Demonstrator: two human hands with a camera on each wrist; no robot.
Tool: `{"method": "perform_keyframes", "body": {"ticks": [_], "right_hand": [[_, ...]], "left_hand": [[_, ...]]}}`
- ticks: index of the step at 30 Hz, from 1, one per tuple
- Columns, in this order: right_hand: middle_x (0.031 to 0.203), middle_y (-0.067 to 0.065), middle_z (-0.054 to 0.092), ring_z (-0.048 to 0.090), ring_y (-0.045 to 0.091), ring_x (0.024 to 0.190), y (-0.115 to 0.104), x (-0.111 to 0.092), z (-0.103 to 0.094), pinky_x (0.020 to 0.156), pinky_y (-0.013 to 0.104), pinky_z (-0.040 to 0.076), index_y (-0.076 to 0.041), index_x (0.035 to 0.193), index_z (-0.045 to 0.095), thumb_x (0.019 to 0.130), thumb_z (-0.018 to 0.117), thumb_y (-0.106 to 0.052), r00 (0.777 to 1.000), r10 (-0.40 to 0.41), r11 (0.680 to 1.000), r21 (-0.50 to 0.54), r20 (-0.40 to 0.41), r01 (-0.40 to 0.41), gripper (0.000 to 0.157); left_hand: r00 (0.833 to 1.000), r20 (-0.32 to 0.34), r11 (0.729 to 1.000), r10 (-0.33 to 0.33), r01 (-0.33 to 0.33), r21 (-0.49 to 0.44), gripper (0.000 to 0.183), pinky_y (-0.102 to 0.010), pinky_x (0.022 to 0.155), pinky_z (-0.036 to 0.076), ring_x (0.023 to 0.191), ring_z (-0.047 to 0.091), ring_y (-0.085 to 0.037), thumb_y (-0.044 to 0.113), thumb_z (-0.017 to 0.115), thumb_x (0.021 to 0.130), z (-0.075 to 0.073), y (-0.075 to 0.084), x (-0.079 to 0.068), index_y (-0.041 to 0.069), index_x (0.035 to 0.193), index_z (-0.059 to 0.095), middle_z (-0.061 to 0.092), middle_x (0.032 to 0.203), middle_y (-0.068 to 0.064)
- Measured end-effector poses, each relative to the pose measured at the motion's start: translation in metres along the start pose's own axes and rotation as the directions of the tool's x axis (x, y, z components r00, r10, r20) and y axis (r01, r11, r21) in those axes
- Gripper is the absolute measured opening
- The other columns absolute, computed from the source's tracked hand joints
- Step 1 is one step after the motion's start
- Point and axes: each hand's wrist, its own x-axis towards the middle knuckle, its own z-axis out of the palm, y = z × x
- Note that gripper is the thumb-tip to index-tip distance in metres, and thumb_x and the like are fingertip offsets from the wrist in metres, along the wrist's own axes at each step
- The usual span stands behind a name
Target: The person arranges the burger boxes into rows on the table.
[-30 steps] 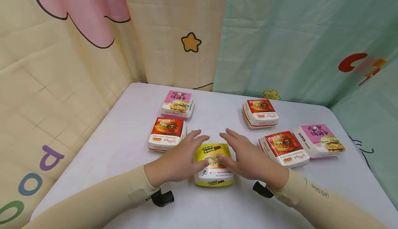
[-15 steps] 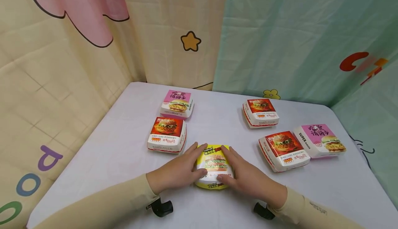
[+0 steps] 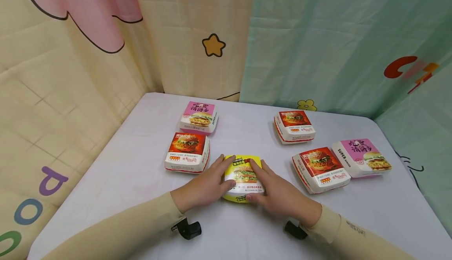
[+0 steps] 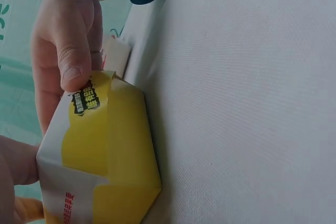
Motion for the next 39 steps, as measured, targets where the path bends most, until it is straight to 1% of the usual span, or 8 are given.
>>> {"method": "perform_keyframes", "body": {"ticks": [5,11,17,26,29,32,36,39], "right_hand": [[0.173,0.025,0.020,0.045,0.042,0.149,-0.001,0.004,-0.002,0.113,0.059,0.048,-0.029,0.170,0.020,0.092,0.075,-0.057,1.000,0.008,0.999,-0.034,-0.005,-0.009,0.099],[0.173,0.026,0.021,0.046,0.042,0.149,-0.002,0.010,-0.006,0.113,0.059,0.048,-0.027,0.170,0.021,0.093,0.073,-0.058,1.000,0.019,0.998,-0.059,-0.013,-0.019,0.098],[0.171,0.028,0.024,0.046,0.046,0.148,-0.001,0.018,-0.011,0.112,0.061,0.047,-0.023,0.170,0.023,0.095,0.072,-0.055,0.999,0.031,0.996,-0.081,-0.042,-0.034,0.095],[0.167,0.033,0.030,0.042,0.050,0.149,0.006,0.034,-0.012,0.115,0.064,0.043,-0.022,0.169,0.023,0.099,0.069,-0.049,0.993,0.041,0.993,-0.103,-0.106,-0.052,0.088],[0.165,0.031,0.035,0.042,0.050,0.149,0.009,0.039,-0.013,0.117,0.064,0.041,-0.020,0.168,0.027,0.100,0.069,-0.046,0.989,0.042,0.994,-0.094,-0.140,-0.055,0.085],[0.165,0.029,0.039,0.042,0.049,0.149,0.012,0.045,-0.016,0.118,0.064,0.040,-0.019,0.167,0.029,0.100,0.070,-0.043,0.984,0.049,0.996,-0.071,-0.169,-0.062,0.082],[0.166,0.029,0.035,0.039,0.049,0.151,0.014,0.053,-0.019,0.120,0.064,0.038,-0.019,0.168,0.028,0.102,0.067,-0.045,0.982,0.062,0.997,-0.025,-0.179,-0.068,0.081],[0.168,0.030,0.030,0.035,0.050,0.153,0.014,0.058,-0.022,0.122,0.065,0.034,-0.020,0.168,0.027,0.105,0.062,-0.045,0.980,0.078,0.997,0.020,-0.181,-0.076,0.077]], "left_hand": [[1.000,-0.019,1.000,0.004,-0.004,0.005,0.070,-0.062,0.124,0.033,0.161,0.025,-0.037,0.039,0.061,0.106,0.002,0.003,0.002,0.026,0.167,0.030,0.016,0.176,-0.018],[0.999,-0.012,1.000,-0.031,0.031,0.000,0.073,-0.063,0.123,0.034,0.160,0.026,-0.040,0.043,0.062,0.105,0.004,0.007,0.006,0.029,0.168,0.028,0.011,0.177,-0.018],[0.998,-0.032,0.997,-0.054,0.052,-0.058,0.071,-0.064,0.124,0.031,0.160,0.025,-0.040,0.042,0.060,0.107,0.007,0.007,0.020,0.032,0.168,0.025,0.007,0.178,-0.017],[0.983,-0.125,0.971,-0.137,0.108,-0.213,0.066,-0.065,0.128,0.021,0.164,0.012,-0.037,0.040,0.055,0.109,0.016,0.012,0.044,0.038,0.167,0.025,0.005,0.178,-0.013],[0.980,-0.146,0.960,-0.138,0.095,-0.265,0.066,-0.064,0.129,0.019,0.164,0.010,-0.037,0.037,0.055,0.109,0.019,0.014,0.051,0.035,0.168,0.025,0.006,0.178,-0.014],[0.973,-0.191,0.950,-0.131,0.068,-0.305,0.066,-0.061,0.131,0.016,0.164,0.011,-0.037,0.034,0.056,0.108,0.020,0.015,0.059,0.032,0.167,0.028,0.011,0.178,-0.014],[0.957,-0.253,0.934,-0.139,0.042,-0.354,0.063,-0.057,0.132,0.016,0.164,0.014,-0.034,0.028,0.057,0.107,0.021,0.015,0.068,0.028,0.165,0.034,0.019,0.176,-0.014],[0.948,-0.278,0.920,-0.156,0.037,-0.391,0.062,-0.054,0.132,0.017,0.164,0.017,-0.030,0.027,0.057,0.107,0.022,0.016,0.074,0.027,0.165,0.034,0.023,0.176,-0.011]]}}
